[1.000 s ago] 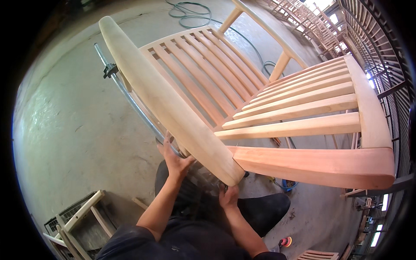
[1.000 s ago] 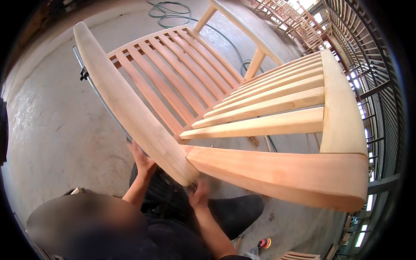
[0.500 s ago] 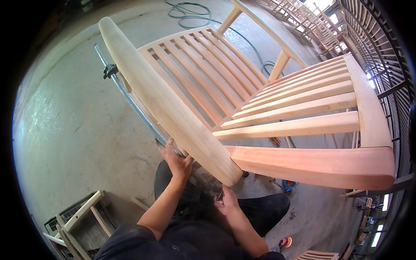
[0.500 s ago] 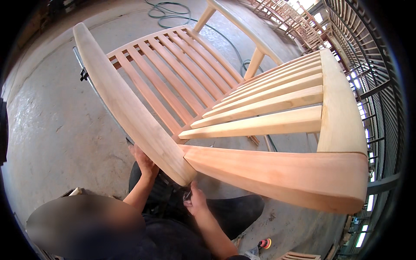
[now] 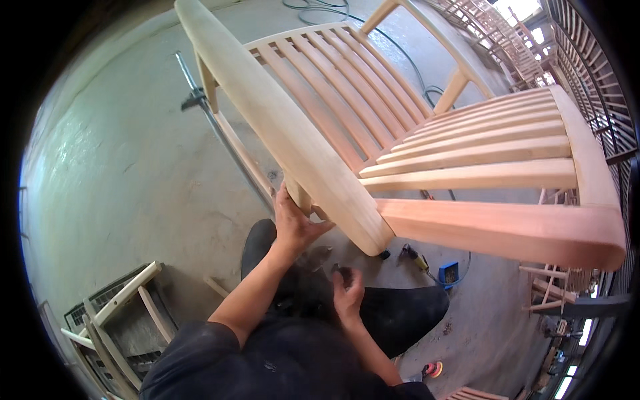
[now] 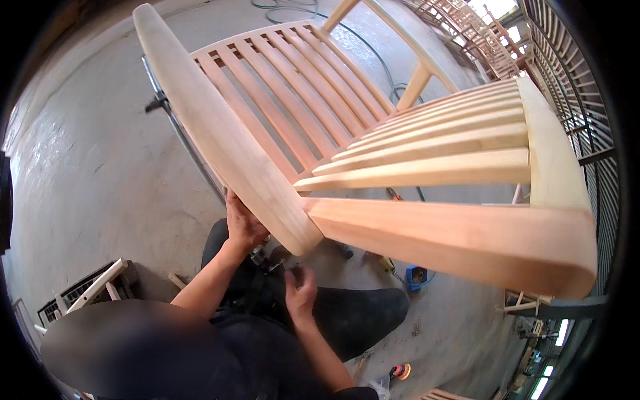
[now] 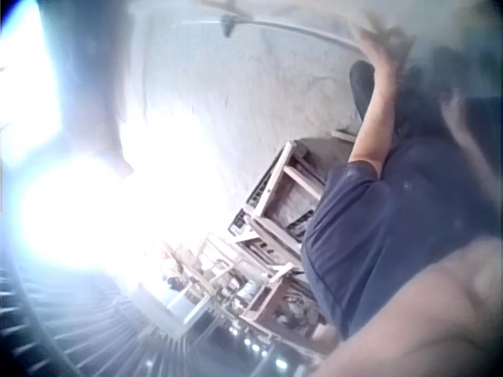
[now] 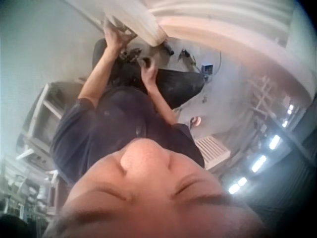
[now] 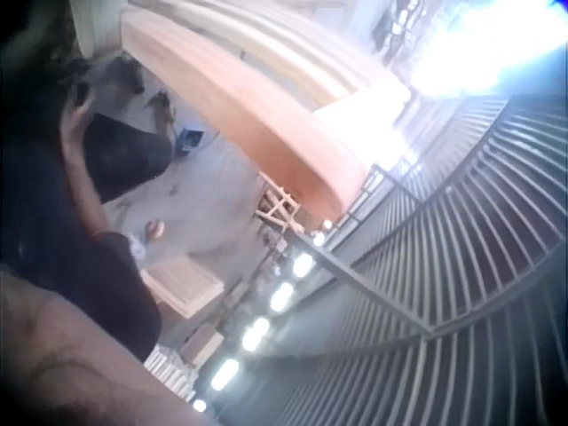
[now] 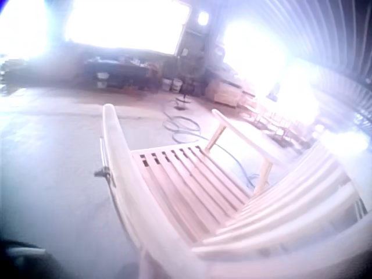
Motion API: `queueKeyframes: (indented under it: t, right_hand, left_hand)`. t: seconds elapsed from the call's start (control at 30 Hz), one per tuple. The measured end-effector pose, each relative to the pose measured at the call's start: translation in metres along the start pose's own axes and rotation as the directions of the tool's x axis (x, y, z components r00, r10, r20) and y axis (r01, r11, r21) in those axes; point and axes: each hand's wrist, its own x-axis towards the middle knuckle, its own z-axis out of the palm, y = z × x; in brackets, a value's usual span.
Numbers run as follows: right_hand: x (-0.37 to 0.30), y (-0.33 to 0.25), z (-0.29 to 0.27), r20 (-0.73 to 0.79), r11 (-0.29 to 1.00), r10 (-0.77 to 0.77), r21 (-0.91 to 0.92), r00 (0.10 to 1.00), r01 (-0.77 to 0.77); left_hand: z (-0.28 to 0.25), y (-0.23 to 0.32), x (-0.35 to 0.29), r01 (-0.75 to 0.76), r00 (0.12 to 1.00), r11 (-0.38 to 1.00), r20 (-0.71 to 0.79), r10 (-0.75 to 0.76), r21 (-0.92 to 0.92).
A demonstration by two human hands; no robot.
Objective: The person uses a clamp to secure a wooden chair leg to the seat frame. They tighten the clamp by hand and then use a long metal bar to apply additional pressure to the joint.
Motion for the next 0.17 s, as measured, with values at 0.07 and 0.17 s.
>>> queueKeyframes:
  t: [0.07,0.17]
  right_hand:
    - [0.012,0.017,0.004,0.074,0.962,-0.110,-0.244,0.991,0.125]
    - [0.049,0.070,0.032,0.483,0.969,-0.017,-0.208,0.876,0.133]
  left_hand:
    - [-0.002,-0.003,-0.008,-0.021,0.999,0.996,-0.027,0.024,0.092]
    - [0.000,0.005,-0.002,-0.060,0.997,0.995,-0.037,0.063,0.080]
